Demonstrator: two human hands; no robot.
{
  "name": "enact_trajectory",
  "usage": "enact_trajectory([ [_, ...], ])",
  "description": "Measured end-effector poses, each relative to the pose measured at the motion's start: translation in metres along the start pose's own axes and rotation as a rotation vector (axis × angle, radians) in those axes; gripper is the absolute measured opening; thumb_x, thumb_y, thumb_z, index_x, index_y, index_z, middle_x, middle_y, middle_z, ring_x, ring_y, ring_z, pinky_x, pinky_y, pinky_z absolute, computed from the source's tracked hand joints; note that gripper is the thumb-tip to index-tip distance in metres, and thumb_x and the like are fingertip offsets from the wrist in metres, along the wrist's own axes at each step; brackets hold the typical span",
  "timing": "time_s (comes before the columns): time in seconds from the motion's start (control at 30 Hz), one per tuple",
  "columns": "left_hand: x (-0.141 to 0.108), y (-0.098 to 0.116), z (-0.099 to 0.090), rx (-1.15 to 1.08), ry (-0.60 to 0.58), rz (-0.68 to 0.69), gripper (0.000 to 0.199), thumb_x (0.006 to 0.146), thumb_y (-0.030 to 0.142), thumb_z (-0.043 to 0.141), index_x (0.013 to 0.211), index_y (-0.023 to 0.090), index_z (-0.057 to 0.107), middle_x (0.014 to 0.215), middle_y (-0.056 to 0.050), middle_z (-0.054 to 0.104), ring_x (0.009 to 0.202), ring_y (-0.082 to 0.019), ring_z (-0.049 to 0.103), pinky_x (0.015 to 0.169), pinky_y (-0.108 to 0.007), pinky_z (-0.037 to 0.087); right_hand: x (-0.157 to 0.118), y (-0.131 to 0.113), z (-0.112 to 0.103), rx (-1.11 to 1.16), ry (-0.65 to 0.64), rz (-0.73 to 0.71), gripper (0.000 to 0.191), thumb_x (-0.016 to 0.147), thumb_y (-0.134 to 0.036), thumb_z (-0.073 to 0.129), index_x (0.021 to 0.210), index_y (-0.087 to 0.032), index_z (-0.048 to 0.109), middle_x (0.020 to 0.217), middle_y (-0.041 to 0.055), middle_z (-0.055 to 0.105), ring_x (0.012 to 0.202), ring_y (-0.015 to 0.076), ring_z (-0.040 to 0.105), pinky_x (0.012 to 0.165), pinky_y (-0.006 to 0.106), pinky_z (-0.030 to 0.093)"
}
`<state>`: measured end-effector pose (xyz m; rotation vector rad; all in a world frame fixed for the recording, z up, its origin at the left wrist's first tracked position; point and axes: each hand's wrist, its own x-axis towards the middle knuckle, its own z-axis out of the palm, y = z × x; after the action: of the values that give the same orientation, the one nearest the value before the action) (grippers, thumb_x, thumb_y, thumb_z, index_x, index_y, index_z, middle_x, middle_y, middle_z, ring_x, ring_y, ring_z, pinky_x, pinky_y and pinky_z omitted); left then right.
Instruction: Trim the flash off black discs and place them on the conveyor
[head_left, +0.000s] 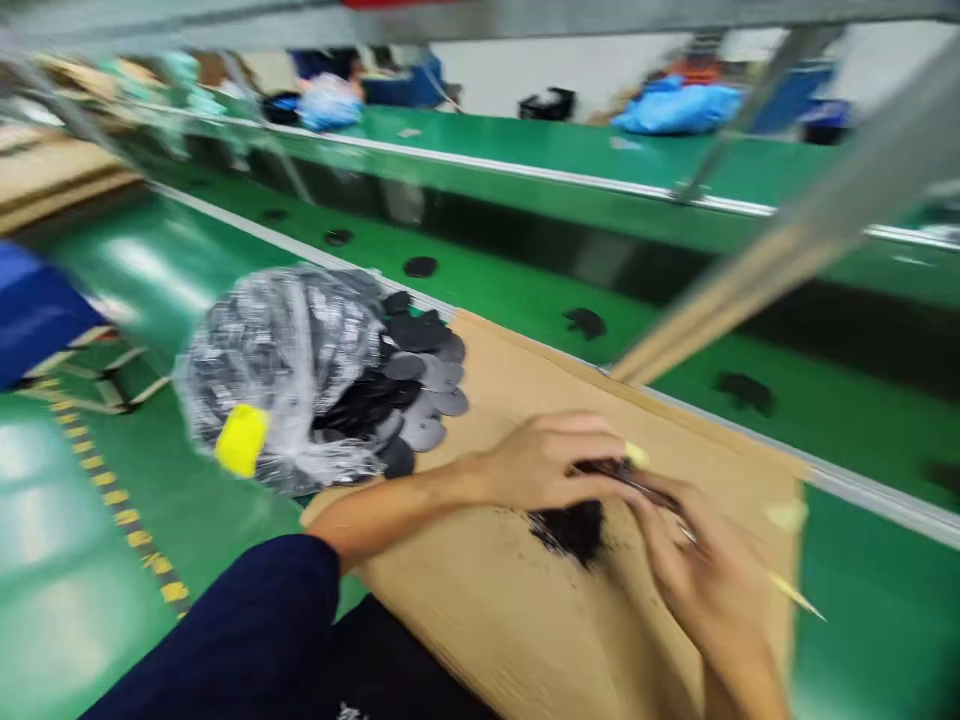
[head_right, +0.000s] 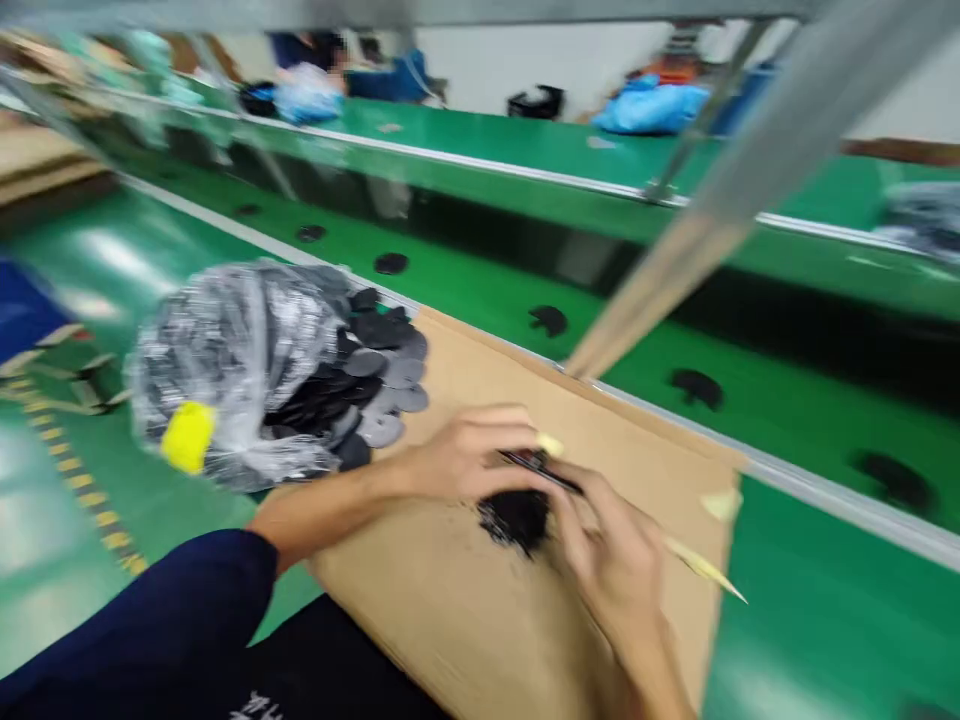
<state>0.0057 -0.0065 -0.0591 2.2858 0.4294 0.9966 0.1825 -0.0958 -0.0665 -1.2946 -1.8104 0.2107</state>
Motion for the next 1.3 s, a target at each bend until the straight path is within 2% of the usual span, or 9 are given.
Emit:
enact_trajectory([
  [0.1, -0.002, 0.001, -0.002, -0.092, 0.028, 0.061, 0.024, 0.101, 0.035, 0.061, 0.097, 0.012, 0.067, 0.086, -0.006, 0.064, 0.079, -0.014, 0.059, 0.071, -0.024, 0.052, -0.013, -0.006, -0.01, -0.015, -0.024, 0.031, 0.013, 0.107, -0.025, 0.056, 0.109, -0.021, 0.068, 0.094, 0.0051, 0.073, 0.08, 0.0188, 0.072, 0.074, 0.025, 0.06],
  [0.23, -0.004, 0.005, -0.004, -0.083, 0.047, 0.126, 0.019, 0.101, 0.033, 0.06, 0.099, 0.014, 0.065, 0.085, -0.005, 0.064, 0.078, -0.013, 0.058, 0.069, -0.024, 0.05, -0.01, -0.01, -0.008, 0.026, -0.012, 0.025, 0.013, 0.104, -0.016, 0.057, 0.11, -0.02, 0.068, 0.101, 0.0051, 0.074, 0.082, 0.0177, 0.073, 0.075, 0.025, 0.061],
  [0.4, -0.006, 0.007, 0.0, -0.079, 0.145, 0.181, 0.016, 0.095, 0.028, 0.07, 0.1, 0.013, 0.066, 0.083, -0.005, 0.067, 0.076, -0.012, 0.06, 0.069, -0.024, 0.051, -0.007, -0.012, -0.013, 0.126, -0.044, 0.035, 0.015, 0.102, -0.017, 0.059, 0.108, -0.021, 0.072, 0.097, 0.0035, 0.075, 0.082, 0.0183, 0.074, 0.076, 0.027, 0.063],
  [0.57, -0.005, 0.005, 0.002, -0.161, 0.111, 0.179, 0.017, 0.096, 0.027, 0.068, 0.105, 0.012, 0.068, 0.087, -0.007, 0.07, 0.079, -0.012, 0.063, 0.069, -0.024, 0.054, -0.007, -0.011, -0.018, 0.183, -0.046, 0.042, 0.016, 0.1, -0.016, 0.062, 0.108, -0.022, 0.074, 0.1, 0.003, 0.076, 0.084, 0.019, 0.074, 0.077, 0.027, 0.064],
  [0.8, -0.006, 0.012, 0.008, -0.166, 0.223, 0.15, 0.012, 0.09, 0.024, 0.076, 0.094, 0.014, 0.07, 0.079, -0.003, 0.069, 0.071, -0.01, 0.063, 0.066, -0.022, 0.054, -0.003, -0.012, -0.018, 0.264, -0.062, 0.073, 0.014, 0.099, -0.016, 0.064, 0.104, -0.023, 0.076, 0.093, 0.0015, 0.076, 0.077, 0.0175, 0.073, 0.074, 0.025, 0.062],
  [0.97, -0.006, 0.014, 0.007, -0.194, 0.189, 0.106, 0.018, 0.093, 0.029, 0.073, 0.102, 0.014, 0.07, 0.082, -0.004, 0.065, 0.074, -0.011, 0.061, 0.066, -0.022, 0.053, -0.003, -0.013, -0.016, 0.295, -0.024, 0.117, 0.011, 0.1, -0.022, 0.066, 0.099, -0.023, 0.077, 0.091, 0.002, 0.075, 0.078, 0.0175, 0.073, 0.078, 0.026, 0.061],
  [1.1, -0.005, 0.015, -0.001, -0.426, 0.061, 0.007, 0.045, 0.102, 0.054, 0.049, 0.109, 0.016, 0.073, 0.094, -0.008, 0.063, 0.085, -0.015, 0.061, 0.074, -0.028, 0.055, -0.004, -0.012, -0.014, 0.413, 0.004, 0.22, 0.016, 0.099, -0.037, 0.073, 0.098, -0.022, 0.076, 0.079, 0.0007, 0.072, 0.063, 0.0151, 0.066, 0.059, 0.023, 0.056],
  [1.17, -0.005, 0.016, -0.004, -0.555, -0.01, -0.074, 0.054, 0.106, 0.055, 0.037, 0.105, 0.017, 0.075, 0.099, -0.01, 0.064, 0.091, -0.016, 0.062, 0.079, -0.03, 0.055, -0.004, -0.011, -0.013, 0.511, -0.018, 0.262, 0.024, 0.096, -0.045, 0.076, 0.097, -0.021, 0.075, 0.073, -0.0004, 0.069, 0.055, 0.0138, 0.061, 0.05, 0.023, 0.051],
  [1.3, -0.004, 0.015, -0.002, -0.65, -0.015, -0.172, 0.034, 0.097, 0.047, 0.063, 0.094, 0.016, 0.078, 0.093, -0.008, 0.069, 0.084, -0.014, 0.065, 0.077, -0.027, 0.055, -0.001, -0.01, -0.014, 0.632, -0.107, 0.316, 0.029, 0.094, -0.05, 0.077, 0.096, -0.021, 0.074, 0.078, 0.0006, 0.071, 0.062, 0.0153, 0.066, 0.058, 0.025, 0.058],
])
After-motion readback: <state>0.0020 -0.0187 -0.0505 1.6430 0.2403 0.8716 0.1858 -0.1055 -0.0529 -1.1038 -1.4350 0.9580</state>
